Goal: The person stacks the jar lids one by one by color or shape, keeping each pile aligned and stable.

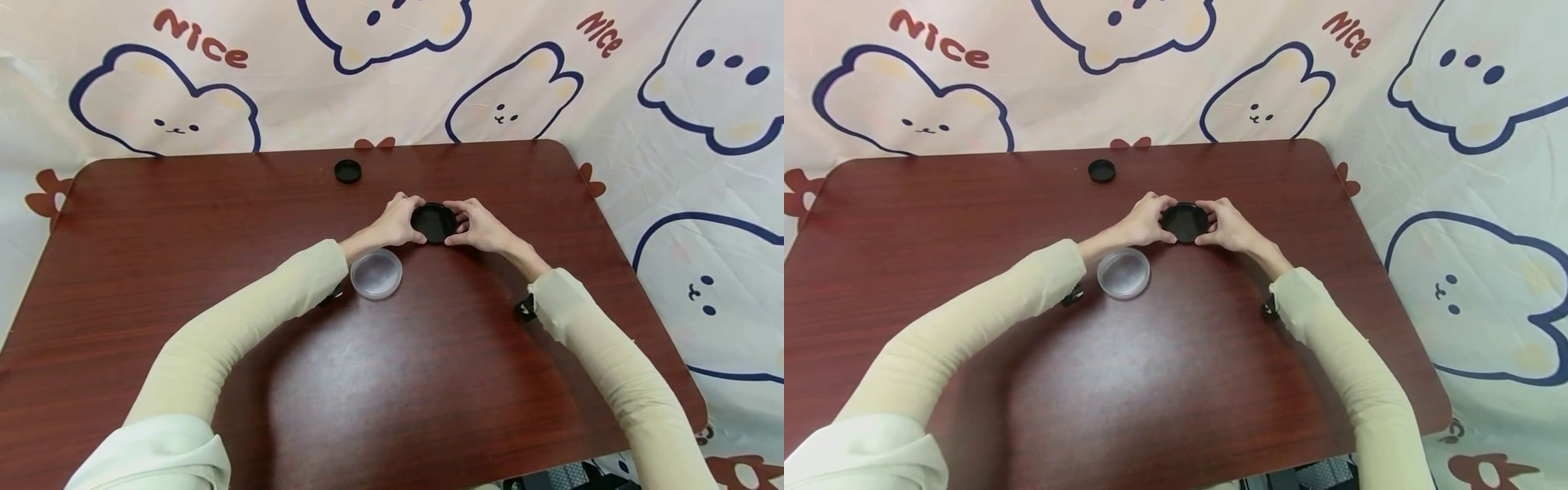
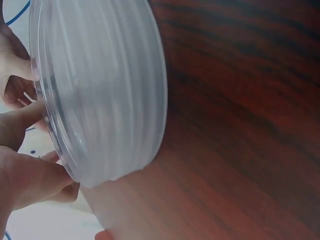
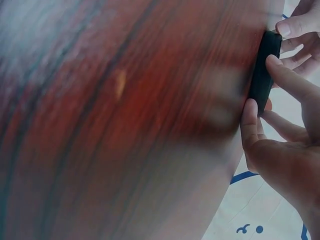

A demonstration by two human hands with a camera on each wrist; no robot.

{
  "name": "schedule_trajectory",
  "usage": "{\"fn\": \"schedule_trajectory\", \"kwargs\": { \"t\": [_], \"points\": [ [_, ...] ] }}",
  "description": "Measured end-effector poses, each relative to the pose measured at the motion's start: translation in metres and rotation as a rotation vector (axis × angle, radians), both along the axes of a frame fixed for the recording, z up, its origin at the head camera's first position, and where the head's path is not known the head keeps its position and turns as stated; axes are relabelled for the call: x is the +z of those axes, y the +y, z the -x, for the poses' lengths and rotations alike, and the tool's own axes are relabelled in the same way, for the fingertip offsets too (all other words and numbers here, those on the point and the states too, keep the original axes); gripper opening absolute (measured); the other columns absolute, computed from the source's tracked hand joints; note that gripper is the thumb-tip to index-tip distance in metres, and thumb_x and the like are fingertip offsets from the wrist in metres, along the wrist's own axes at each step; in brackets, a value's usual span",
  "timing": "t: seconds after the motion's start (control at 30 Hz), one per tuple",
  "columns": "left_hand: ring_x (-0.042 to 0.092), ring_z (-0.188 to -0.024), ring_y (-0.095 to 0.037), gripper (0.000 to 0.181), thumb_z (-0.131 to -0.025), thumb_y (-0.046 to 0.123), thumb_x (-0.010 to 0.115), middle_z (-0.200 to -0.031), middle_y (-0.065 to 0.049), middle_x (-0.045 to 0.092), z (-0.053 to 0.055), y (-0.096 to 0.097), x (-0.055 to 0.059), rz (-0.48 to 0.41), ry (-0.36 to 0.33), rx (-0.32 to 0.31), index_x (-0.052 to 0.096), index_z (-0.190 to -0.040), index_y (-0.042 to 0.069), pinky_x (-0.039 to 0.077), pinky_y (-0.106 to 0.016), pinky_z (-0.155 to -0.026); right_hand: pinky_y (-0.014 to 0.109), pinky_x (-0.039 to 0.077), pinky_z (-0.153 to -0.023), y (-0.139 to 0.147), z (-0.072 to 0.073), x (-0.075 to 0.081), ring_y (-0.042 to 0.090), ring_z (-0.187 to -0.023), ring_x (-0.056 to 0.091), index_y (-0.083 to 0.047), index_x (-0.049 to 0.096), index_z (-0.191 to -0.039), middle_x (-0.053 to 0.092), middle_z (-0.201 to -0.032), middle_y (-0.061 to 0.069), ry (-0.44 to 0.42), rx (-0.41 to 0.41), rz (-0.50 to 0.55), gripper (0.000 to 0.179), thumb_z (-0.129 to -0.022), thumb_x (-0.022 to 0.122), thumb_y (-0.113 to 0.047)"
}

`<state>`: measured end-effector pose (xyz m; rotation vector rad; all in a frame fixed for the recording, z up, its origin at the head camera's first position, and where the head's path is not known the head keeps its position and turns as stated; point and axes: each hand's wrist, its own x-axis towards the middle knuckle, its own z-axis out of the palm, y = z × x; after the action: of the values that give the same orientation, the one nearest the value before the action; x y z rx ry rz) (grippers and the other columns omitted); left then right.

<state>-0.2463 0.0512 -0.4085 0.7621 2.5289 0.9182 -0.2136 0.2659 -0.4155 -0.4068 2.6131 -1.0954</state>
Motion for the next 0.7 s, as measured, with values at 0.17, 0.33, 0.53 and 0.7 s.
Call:
{"fn": "schedule_trajectory", "kwargs": {
  "t": [0.17, 0.33, 0.53, 0.7],
  "points": [
    [0.037, -0.121, -0.026, 0.071, -0.077, 0.012, 0.083, -0.133, -0.016, 0.053, 0.002, -0.007, 0.001, -0.029, 0.026, -0.007, 0.048, -0.136, -0.002, 0.029, -0.036, -0.105, 0.036, 0.049, -0.085, -0.004, 0.001, 0.001, 0.03, -0.103, 0.055, 0.001, 0.038, -0.145, 0.038, -0.125, 0.022, 0.02, 0.014, 0.003, 0.075, -0.082, 0.077, -0.005],
    [0.038, -0.121, -0.026, 0.07, -0.077, 0.012, 0.082, -0.13, -0.018, 0.054, 0.002, -0.014, -0.001, -0.047, 0.019, 0.0, 0.048, -0.137, -0.001, 0.031, -0.035, -0.103, 0.033, 0.05, -0.085, -0.01, 0.002, 0.002, 0.03, -0.103, 0.056, 0.001, 0.038, -0.145, 0.037, -0.125, 0.022, 0.01, 0.013, 0.01, 0.075, -0.082, 0.077, -0.005],
    [0.047, -0.112, -0.027, 0.071, -0.076, 0.011, 0.082, -0.125, -0.019, 0.052, -0.001, -0.024, -0.001, -0.082, 0.009, 0.046, 0.047, -0.137, -0.001, 0.039, -0.034, -0.097, 0.035, 0.05, -0.087, -0.019, 0.005, 0.003, 0.033, -0.107, 0.054, 0.003, 0.036, -0.146, 0.034, -0.127, 0.024, 0.001, 0.017, 0.044, 0.076, -0.082, 0.076, -0.003],
    [0.055, -0.104, -0.028, 0.072, -0.075, 0.009, 0.083, -0.123, -0.019, 0.05, -0.001, -0.033, -0.001, -0.107, -0.006, 0.081, 0.048, -0.137, -0.001, 0.043, -0.032, -0.093, 0.033, 0.051, -0.086, -0.028, 0.006, 0.005, 0.033, -0.108, 0.054, 0.002, 0.035, -0.147, 0.034, -0.127, 0.024, -0.005, 0.006, 0.052, 0.077, -0.082, 0.076, -0.002]
  ]
}}
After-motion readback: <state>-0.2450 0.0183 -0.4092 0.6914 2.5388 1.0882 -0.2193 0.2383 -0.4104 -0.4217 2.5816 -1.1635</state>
